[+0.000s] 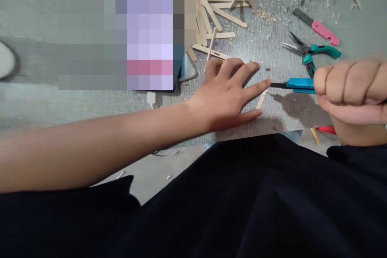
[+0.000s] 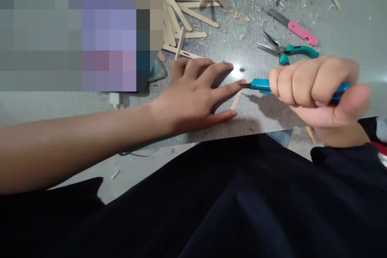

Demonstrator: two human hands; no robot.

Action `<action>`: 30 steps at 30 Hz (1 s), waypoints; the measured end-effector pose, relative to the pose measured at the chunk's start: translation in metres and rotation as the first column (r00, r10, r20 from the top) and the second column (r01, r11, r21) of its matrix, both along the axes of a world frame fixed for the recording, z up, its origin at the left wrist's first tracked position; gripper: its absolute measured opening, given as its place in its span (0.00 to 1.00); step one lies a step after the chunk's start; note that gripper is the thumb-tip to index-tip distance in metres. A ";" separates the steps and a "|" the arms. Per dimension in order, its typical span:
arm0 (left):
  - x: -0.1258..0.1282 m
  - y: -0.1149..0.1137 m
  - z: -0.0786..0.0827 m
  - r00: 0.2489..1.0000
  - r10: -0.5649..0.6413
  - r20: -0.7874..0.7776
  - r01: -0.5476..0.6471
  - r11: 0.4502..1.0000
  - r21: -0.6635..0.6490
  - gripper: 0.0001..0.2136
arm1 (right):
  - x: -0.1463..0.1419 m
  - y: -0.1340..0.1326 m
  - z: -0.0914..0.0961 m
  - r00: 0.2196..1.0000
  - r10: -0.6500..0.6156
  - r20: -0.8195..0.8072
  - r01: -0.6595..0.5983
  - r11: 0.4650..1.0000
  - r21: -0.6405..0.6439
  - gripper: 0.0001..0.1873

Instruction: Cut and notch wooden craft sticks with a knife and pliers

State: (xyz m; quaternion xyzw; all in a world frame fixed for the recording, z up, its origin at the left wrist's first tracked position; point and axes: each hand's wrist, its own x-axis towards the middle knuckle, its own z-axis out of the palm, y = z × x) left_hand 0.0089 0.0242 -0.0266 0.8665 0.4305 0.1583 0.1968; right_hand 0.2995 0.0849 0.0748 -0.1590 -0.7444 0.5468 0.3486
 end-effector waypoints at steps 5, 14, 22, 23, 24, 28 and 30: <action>-0.001 0.002 -0.002 0.996 0.031 0.086 -0.037 0.997 0.068 0.33 | -0.006 0.011 -0.014 0.982 -0.093 -0.162 0.095 0.996 0.000 0.35; -0.001 0.000 0.002 0.897 -0.332 0.293 0.133 0.833 0.538 0.12 | -0.011 -0.008 -0.016 0.991 -0.087 -0.098 0.120 0.902 0.415 0.19; 0.010 -0.004 -0.002 0.817 -0.527 0.235 0.240 0.680 0.693 0.03 | -0.031 -0.012 -0.046 0.988 0.042 0.146 -0.138 0.651 0.747 0.11; 0.011 -0.004 -0.003 0.821 -0.523 0.227 0.243 0.681 0.691 0.04 | -0.031 -0.010 -0.047 0.984 0.064 0.167 -0.167 0.658 0.734 0.13; 0.011 -0.004 -0.003 0.823 -0.527 0.211 0.257 0.678 0.688 0.04 | -0.030 -0.008 -0.047 0.978 0.082 0.190 -0.196 0.656 0.729 0.14; 0.010 -0.003 -0.003 0.813 -0.551 0.188 0.303 0.676 0.672 0.06 | -0.028 -0.007 -0.043 0.962 0.060 0.265 -0.249 0.584 0.772 0.08; 0.009 -0.003 -0.005 0.806 -0.555 0.206 0.303 0.685 0.662 0.06 | -0.031 -0.011 -0.042 0.966 0.030 0.255 -0.226 0.575 0.787 0.05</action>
